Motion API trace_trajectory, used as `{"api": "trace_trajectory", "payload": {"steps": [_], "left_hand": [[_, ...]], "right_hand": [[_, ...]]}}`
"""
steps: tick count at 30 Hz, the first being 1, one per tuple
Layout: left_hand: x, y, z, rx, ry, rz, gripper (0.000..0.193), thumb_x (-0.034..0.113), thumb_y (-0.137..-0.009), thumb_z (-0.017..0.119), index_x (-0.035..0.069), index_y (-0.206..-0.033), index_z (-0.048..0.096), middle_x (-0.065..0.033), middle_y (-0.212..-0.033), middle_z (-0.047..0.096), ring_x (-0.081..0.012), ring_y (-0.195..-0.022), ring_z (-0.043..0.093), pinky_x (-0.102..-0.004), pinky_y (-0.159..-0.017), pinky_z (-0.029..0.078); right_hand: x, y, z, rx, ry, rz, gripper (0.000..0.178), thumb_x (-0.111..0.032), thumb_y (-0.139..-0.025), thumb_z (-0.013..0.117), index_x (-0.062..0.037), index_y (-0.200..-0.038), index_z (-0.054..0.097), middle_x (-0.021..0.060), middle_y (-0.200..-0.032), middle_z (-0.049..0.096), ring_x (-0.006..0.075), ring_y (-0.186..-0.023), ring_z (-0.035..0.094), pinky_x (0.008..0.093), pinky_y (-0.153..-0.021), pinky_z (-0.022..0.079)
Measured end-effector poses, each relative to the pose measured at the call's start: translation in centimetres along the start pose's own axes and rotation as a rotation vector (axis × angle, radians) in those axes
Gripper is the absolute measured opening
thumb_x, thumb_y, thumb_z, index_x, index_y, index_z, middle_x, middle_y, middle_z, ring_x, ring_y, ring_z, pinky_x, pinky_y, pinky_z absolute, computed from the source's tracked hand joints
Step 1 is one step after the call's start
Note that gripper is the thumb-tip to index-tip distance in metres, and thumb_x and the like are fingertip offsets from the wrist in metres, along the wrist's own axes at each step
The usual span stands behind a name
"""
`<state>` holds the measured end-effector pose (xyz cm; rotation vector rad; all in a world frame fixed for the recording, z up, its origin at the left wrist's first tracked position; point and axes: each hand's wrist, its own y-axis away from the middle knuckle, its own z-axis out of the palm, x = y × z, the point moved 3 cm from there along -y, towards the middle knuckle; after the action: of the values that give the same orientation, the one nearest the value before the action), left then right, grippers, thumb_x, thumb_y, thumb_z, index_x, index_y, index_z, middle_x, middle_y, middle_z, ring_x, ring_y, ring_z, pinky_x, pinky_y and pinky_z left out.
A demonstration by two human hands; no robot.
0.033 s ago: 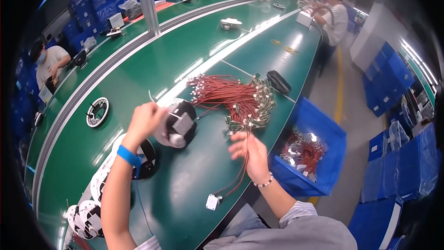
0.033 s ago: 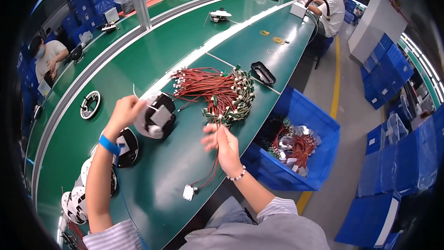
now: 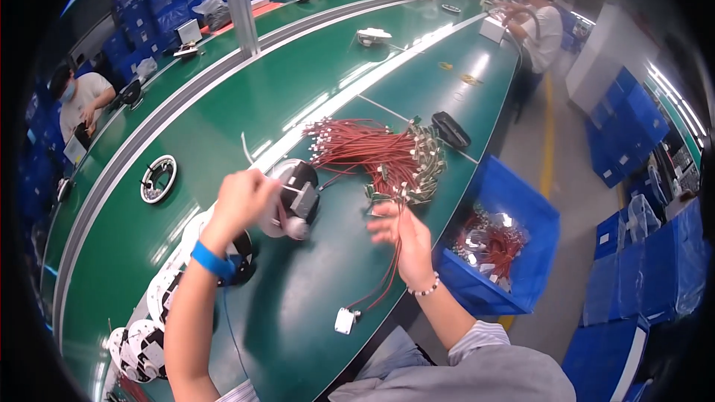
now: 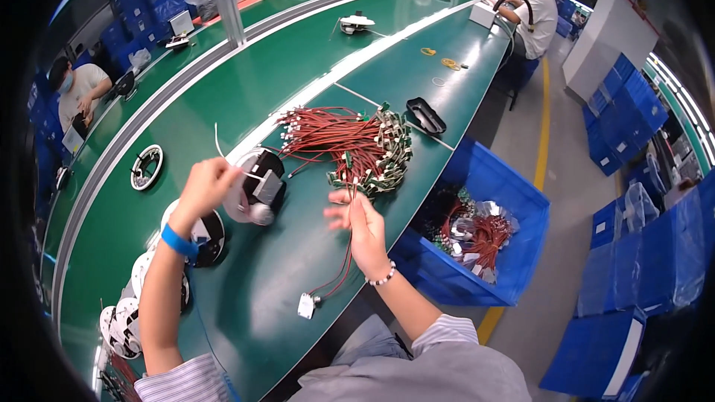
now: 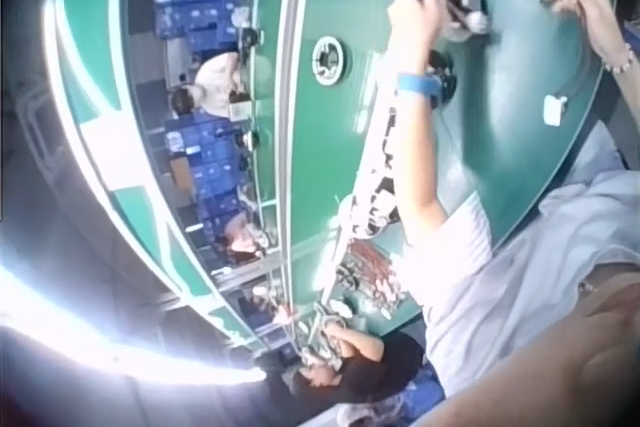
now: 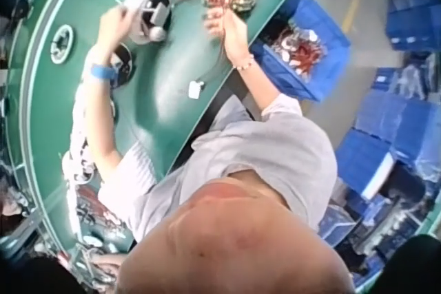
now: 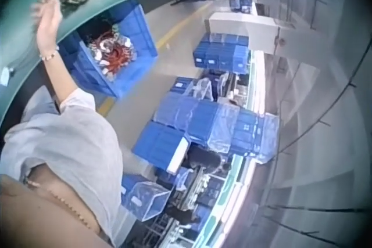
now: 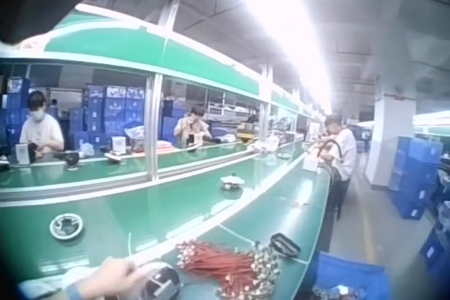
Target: Assembling electrical components onto circular plastic bases on a factory production line by connecting wires and mounting parts.
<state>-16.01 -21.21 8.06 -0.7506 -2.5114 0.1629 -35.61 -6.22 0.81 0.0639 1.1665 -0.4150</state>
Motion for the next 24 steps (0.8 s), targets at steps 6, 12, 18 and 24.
{"api": "trace_trajectory", "payload": {"steps": [6,12,18,24], "left_hand": [[7.0,8.8,-2.6,-0.061,0.362,-0.060,0.018,0.013,-0.075,0.056,-0.002,-0.067,0.052,-0.0064,-0.048,0.047,-0.0115,-0.042,0.043,-0.0245,-0.041,0.033],[5.2,16.9,-2.2,-0.122,0.788,-0.347,0.015,0.010,-0.080,0.052,-0.003,-0.073,0.048,0.0013,-0.060,0.052,-0.0012,-0.054,0.042,-0.0164,-0.045,0.033],[1.2,22.1,-3.4,0.150,0.265,-0.278,0.011,0.010,-0.069,0.062,0.000,-0.069,0.056,-0.0118,-0.057,0.055,-0.0193,-0.047,0.054,-0.0257,-0.045,0.042],[0.6,21.8,-3.0,0.447,0.459,0.004,0.014,0.003,-0.072,0.052,-0.002,-0.084,0.057,-0.0145,-0.078,0.058,-0.0250,-0.073,0.057,-0.0285,-0.066,0.045]], "right_hand": [[-0.5,-1.1,2.7,-0.060,0.198,-0.173,0.037,-0.029,-0.090,0.030,-0.0043,-0.063,0.038,0.0162,-0.097,0.053,0.0201,-0.095,0.050,0.0289,-0.080,0.040],[2.1,1.6,7.1,-0.197,0.072,0.061,0.037,-0.028,-0.090,0.032,-0.0066,-0.060,0.035,0.0103,-0.064,0.054,0.0091,-0.054,0.044,0.0211,-0.052,0.038],[5.5,3.2,10.8,-0.452,0.191,0.113,0.036,-0.026,-0.090,0.034,-0.0057,-0.060,0.038,0.0070,-0.059,0.051,0.0070,-0.052,0.043,0.0188,-0.049,0.036],[6.0,3.6,11.9,-0.516,0.233,0.106,0.037,-0.026,-0.089,0.035,-0.0054,-0.059,0.040,0.0050,-0.058,0.049,0.0064,-0.051,0.041,0.0190,-0.048,0.034]]}}
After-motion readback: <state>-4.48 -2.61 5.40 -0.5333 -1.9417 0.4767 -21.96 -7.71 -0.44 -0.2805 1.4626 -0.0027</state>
